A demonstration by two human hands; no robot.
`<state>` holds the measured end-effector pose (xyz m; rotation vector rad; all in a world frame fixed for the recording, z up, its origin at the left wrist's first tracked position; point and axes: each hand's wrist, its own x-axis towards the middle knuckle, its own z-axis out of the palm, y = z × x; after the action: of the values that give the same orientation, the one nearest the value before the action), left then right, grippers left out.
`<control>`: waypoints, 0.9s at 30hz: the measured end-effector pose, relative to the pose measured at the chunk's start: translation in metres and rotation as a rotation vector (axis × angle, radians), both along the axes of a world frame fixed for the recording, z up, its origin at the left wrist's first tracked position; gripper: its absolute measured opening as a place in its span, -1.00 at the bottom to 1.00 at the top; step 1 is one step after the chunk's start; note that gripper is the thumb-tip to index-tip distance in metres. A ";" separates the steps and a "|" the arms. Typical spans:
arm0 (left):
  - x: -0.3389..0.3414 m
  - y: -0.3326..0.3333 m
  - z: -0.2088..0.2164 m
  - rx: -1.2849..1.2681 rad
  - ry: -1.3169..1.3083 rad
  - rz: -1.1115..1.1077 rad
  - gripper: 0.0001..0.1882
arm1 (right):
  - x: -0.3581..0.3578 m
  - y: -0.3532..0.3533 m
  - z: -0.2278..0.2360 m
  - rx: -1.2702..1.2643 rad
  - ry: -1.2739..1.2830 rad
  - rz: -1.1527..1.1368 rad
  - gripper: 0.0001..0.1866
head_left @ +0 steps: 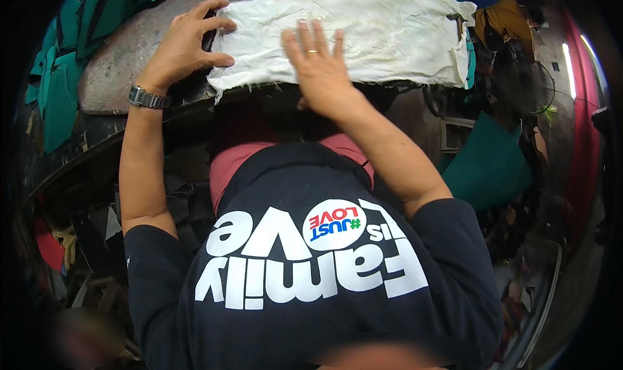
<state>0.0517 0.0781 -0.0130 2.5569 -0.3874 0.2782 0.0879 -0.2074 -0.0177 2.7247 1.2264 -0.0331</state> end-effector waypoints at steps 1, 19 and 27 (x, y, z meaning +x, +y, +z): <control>0.000 0.000 0.000 0.010 -0.015 0.003 -0.37 | -0.003 0.019 -0.008 0.059 -0.290 0.044 0.33; -0.005 -0.004 0.011 -0.130 -0.005 0.053 -0.47 | 0.259 0.058 0.075 0.713 0.121 -0.138 -0.33; -0.003 -0.002 0.002 -0.062 -0.093 0.049 -0.56 | 0.294 0.096 0.043 0.293 -0.170 -0.170 -0.21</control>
<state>0.0486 0.0762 -0.0113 2.5012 -0.3461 0.4223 0.3820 -0.1113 0.0255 2.9967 1.0214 0.3807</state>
